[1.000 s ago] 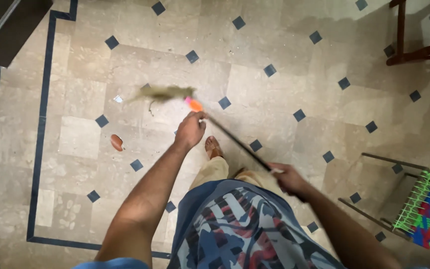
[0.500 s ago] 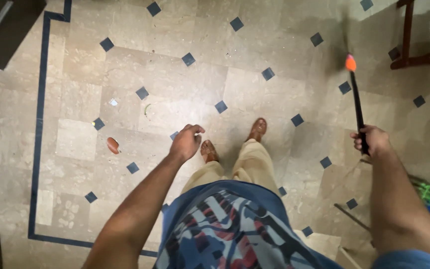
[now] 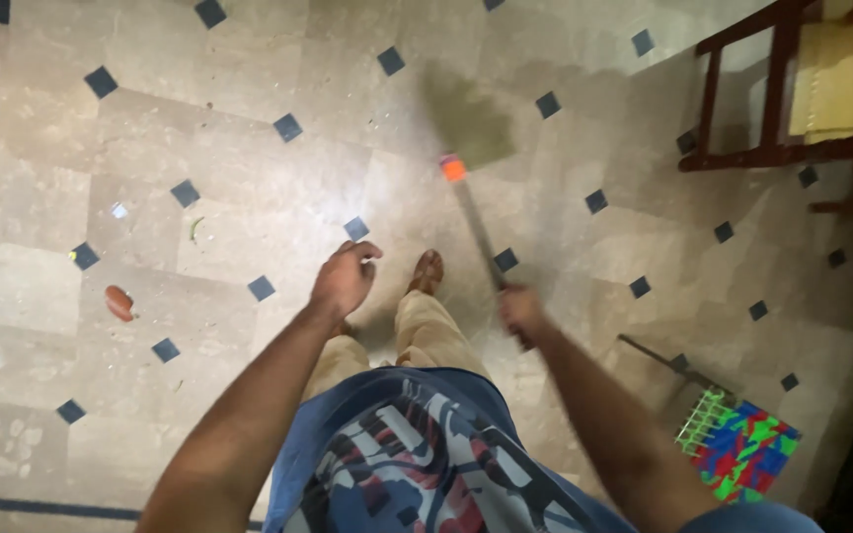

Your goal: The recorder uses a broom to sweep dust and debris from the floor across several rooms.

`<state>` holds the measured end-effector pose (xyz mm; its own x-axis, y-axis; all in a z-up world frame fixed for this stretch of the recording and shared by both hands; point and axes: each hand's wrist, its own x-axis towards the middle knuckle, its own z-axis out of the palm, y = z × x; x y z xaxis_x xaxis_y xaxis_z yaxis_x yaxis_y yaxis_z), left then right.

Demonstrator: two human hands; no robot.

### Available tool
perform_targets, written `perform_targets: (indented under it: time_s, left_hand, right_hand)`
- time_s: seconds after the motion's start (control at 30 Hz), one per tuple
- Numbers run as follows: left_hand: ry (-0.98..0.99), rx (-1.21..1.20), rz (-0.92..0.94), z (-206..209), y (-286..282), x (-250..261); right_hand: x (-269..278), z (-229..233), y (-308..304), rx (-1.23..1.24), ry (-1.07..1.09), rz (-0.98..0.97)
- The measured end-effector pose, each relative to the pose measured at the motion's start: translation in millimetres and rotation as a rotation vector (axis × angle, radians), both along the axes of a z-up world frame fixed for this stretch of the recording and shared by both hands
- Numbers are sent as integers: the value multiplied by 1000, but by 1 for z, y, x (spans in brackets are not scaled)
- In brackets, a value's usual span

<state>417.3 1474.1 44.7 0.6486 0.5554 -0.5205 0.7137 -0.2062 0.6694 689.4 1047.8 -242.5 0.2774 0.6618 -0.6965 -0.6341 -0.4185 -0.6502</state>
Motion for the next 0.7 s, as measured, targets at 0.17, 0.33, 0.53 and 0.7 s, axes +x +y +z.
perform_targets:
  time_s: [0.17,0.33,0.53,0.7]
  left_hand:
    - [-189,32,-78,4,-18,89]
    - [-189,36,-69,34,-9,127]
    - [-69,46,-15,31,14,109]
    - [36,10,15,26,27,85]
  right_hand:
    - [-65,201,169,-479,-130,279]
    - [16,298,141,-402,-138,387]
    - [119,367,120,-612,-290,228]
    - [159,279,160,-595,-393,150]
